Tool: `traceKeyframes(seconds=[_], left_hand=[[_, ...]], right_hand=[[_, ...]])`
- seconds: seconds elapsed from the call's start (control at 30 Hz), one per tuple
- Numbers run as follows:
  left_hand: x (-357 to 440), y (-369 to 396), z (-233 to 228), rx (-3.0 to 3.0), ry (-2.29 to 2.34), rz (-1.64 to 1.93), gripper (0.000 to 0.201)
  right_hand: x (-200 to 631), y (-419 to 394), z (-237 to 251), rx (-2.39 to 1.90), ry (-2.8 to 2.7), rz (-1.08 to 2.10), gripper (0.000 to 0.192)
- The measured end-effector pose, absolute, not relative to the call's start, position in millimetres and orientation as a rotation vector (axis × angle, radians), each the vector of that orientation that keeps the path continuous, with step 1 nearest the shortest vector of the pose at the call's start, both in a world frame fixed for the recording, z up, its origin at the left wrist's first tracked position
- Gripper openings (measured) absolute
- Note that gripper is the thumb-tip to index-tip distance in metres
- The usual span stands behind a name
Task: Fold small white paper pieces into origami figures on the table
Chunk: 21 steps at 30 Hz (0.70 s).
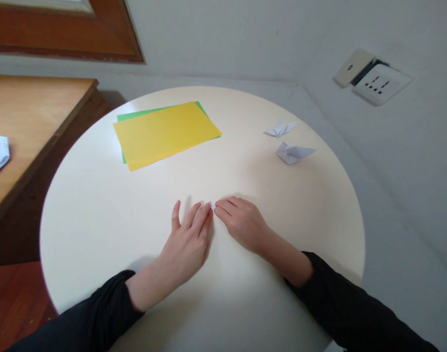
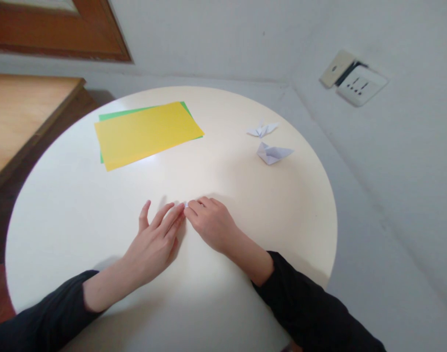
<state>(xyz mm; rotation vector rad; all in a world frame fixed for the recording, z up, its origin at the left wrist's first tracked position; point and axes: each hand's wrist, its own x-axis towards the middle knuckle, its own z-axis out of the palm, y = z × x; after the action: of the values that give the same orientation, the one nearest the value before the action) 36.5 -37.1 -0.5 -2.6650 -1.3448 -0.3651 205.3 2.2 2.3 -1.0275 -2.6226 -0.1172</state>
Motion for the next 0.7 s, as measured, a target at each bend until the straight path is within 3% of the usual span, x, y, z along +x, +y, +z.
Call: traceKeyframes(seconds=[0.7], left_hand=[[36.1, -36.4, -2.2, -2.642, -1.335, -0.382, 0.040]], right_hand=[[205.3, -0.2, -3.8, -1.071, -2.593, -0.260, 0.022]])
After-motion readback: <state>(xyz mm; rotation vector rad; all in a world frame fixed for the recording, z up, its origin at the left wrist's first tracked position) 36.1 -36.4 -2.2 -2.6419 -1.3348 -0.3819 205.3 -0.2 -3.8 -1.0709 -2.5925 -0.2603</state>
